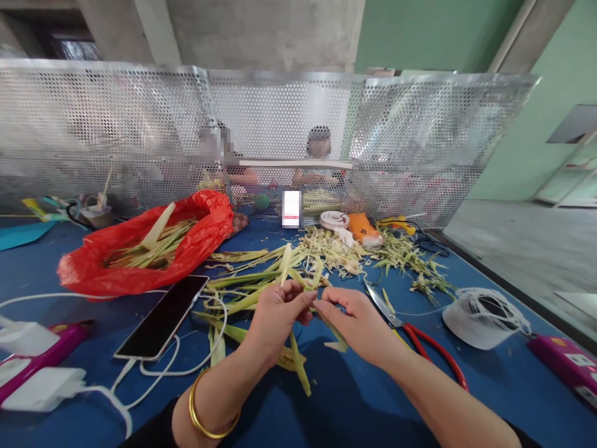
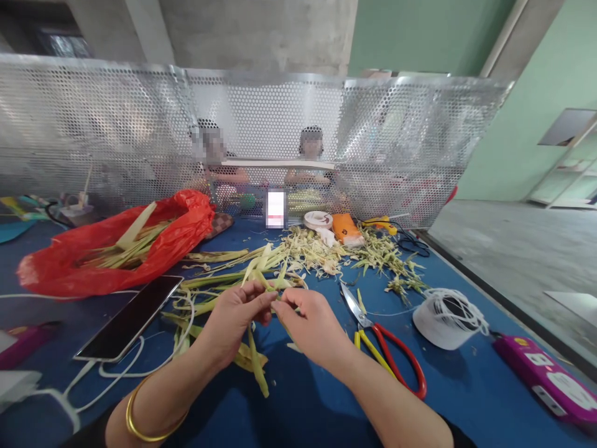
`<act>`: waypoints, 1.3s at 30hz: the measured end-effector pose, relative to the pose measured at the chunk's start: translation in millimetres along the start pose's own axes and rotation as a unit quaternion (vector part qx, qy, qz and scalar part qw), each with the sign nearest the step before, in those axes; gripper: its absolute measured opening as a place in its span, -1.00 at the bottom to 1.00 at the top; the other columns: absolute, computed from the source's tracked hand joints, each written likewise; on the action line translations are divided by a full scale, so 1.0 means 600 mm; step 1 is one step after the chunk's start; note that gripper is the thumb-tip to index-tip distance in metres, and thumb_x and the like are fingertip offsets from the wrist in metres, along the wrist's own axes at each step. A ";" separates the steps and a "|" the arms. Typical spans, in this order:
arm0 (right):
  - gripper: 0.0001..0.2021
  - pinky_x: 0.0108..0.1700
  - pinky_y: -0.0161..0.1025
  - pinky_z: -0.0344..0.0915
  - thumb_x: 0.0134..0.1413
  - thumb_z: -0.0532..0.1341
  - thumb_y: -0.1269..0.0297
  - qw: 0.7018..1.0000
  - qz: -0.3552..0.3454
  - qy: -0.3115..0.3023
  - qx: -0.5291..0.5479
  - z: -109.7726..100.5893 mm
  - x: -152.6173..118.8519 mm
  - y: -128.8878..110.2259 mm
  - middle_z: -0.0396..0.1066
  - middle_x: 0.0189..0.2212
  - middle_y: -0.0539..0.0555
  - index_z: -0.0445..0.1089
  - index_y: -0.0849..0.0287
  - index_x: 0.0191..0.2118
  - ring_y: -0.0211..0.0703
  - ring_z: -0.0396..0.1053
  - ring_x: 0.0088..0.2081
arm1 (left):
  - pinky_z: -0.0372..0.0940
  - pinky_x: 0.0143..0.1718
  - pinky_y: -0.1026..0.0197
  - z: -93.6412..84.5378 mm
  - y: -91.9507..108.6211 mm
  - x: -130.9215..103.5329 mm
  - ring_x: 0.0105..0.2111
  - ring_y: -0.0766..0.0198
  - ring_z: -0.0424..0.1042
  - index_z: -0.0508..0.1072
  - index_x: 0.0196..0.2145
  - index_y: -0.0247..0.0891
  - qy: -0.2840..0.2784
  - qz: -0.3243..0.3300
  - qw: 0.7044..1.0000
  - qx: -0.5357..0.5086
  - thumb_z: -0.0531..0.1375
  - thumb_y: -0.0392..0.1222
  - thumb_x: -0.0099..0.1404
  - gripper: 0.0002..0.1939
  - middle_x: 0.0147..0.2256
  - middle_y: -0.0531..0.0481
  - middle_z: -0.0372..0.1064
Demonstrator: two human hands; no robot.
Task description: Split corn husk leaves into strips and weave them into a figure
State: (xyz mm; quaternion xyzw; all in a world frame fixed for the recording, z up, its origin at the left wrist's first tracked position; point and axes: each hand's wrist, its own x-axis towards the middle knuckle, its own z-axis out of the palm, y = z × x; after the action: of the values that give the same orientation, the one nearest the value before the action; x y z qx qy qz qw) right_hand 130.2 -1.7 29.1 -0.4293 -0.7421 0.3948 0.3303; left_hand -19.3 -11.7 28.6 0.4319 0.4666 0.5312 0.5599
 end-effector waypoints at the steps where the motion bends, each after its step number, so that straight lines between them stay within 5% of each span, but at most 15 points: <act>1: -0.68 -0.51 -0.34 -0.06 0.15 0.06 0.20 1.000 -0.004 -0.002 -0.004 -0.002 -0.002 -0.002 0.04 -0.62 -0.10 0.15 0.16 -0.59 -0.32 -0.01 -0.53 | 0.22 -0.57 0.37 0.000 0.001 0.000 -0.65 0.45 0.27 0.42 -0.53 -0.33 0.001 0.008 1.000 0.010 0.36 -0.10 -0.01 -0.75 -0.64 0.13 0.30; 9: -0.68 -0.51 -0.33 -0.10 0.10 0.08 0.33 0.995 -0.052 -0.014 -0.079 -0.009 -0.009 -0.009 -0.03 -0.64 -0.12 -0.02 0.15 -0.61 -0.34 -0.06 -0.54 | 0.29 -0.53 0.35 -0.001 -0.006 0.002 -0.63 0.40 0.33 0.47 -0.49 -0.34 0.027 0.022 0.998 0.050 0.31 -0.15 0.02 -0.81 -0.61 0.08 0.36; 15: -0.65 -0.52 -0.32 -0.10 0.14 0.09 0.18 0.992 -0.017 0.003 -0.123 -0.021 0.003 0.001 0.04 -0.65 -0.10 0.08 0.15 -0.61 -0.32 -0.01 -0.55 | 0.31 -0.54 0.34 -0.004 0.002 0.002 -0.55 0.32 0.42 0.45 -0.44 -0.30 0.008 -0.052 0.998 -0.036 0.26 -0.01 0.12 -0.74 -0.55 0.03 0.42; 19: -0.67 -0.43 -0.33 0.08 0.13 0.11 0.05 0.998 0.029 0.051 0.030 -0.026 0.014 0.009 0.27 -0.56 -0.04 0.30 0.17 -0.51 -0.27 0.16 -0.47 | 0.25 -0.61 0.37 -0.001 0.009 -0.004 -0.56 0.31 0.44 0.48 -0.37 -0.33 -0.011 -0.061 0.997 -0.047 0.23 0.02 0.15 -0.70 -0.50 -0.04 0.45; 23: -0.72 -0.25 -0.30 0.19 0.03 0.23 0.05 0.972 0.065 0.080 0.213 -0.018 0.016 0.012 0.40 -0.44 0.01 0.42 0.19 -0.43 -0.23 0.28 -0.35 | 0.23 -0.65 0.38 0.004 0.004 -0.009 -0.59 0.32 0.41 0.46 -0.44 -0.33 -0.046 -0.068 0.996 -0.017 0.25 0.04 0.13 -0.68 -0.54 -0.02 0.43; 29: -0.75 -0.28 -0.26 0.21 -0.12 0.33 0.13 0.950 0.079 0.119 0.278 -0.001 0.015 0.020 0.37 -0.54 -0.02 0.39 0.21 -0.52 -0.23 0.26 -0.42 | 0.24 -0.61 0.37 0.011 -0.004 -0.009 -0.68 0.40 0.31 0.41 -0.56 -0.32 -0.053 -0.062 0.996 0.043 0.35 -0.08 0.02 -0.73 -0.69 0.07 0.33; 32: -0.75 -0.27 -0.21 0.24 -0.05 0.27 0.12 0.963 0.088 0.120 0.224 -0.004 0.020 0.027 0.38 -0.53 0.01 0.39 0.23 -0.51 -0.19 0.30 -0.41 | 0.25 -0.58 0.36 0.011 -0.005 -0.009 -0.67 0.40 0.31 0.45 -0.55 -0.33 -0.047 -0.064 0.996 0.052 0.34 -0.07 0.02 -0.74 -0.68 0.05 0.34; 34: -0.76 -0.23 -0.16 0.26 -0.02 0.25 0.12 0.974 0.064 0.180 0.121 -0.014 0.022 0.029 0.41 -0.46 0.06 0.41 0.23 -0.39 -0.13 0.33 -0.36 | 0.25 -0.58 0.35 0.010 -0.006 -0.009 -0.67 0.40 0.31 0.46 -0.56 -0.32 -0.038 -0.064 0.996 0.052 0.35 -0.06 0.01 -0.74 -0.69 0.07 0.32; 37: -0.68 -0.06 -0.05 0.25 -0.01 0.27 0.15 0.938 -0.046 0.336 -0.074 -0.029 0.020 0.024 0.41 -0.17 0.17 0.39 0.19 -0.13 0.00 0.34 -0.11 | 0.26 -0.58 0.34 0.010 -0.007 -0.010 -0.68 0.39 0.30 0.51 -0.52 -0.31 -0.035 -0.069 0.995 0.059 0.35 -0.04 0.00 -0.75 -0.69 0.08 0.30; 39: -0.75 0.05 0.00 0.18 0.04 0.26 0.17 0.922 -0.127 0.329 -0.159 -0.033 0.014 0.017 0.41 -0.10 0.16 0.43 0.12 -0.15 0.03 0.29 0.01 | 0.24 -0.59 0.33 0.011 -0.006 -0.012 -0.69 0.39 0.29 0.51 -0.52 -0.31 -0.048 -0.064 0.994 0.073 0.34 -0.02 0.00 -0.74 -0.70 0.07 0.30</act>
State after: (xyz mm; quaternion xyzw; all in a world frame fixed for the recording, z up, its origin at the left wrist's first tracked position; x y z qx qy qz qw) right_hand 147.0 15.4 31.1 -0.4843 -0.6930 0.0626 0.5303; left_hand -12.0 -19.0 26.8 0.4657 0.5033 0.4374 0.5818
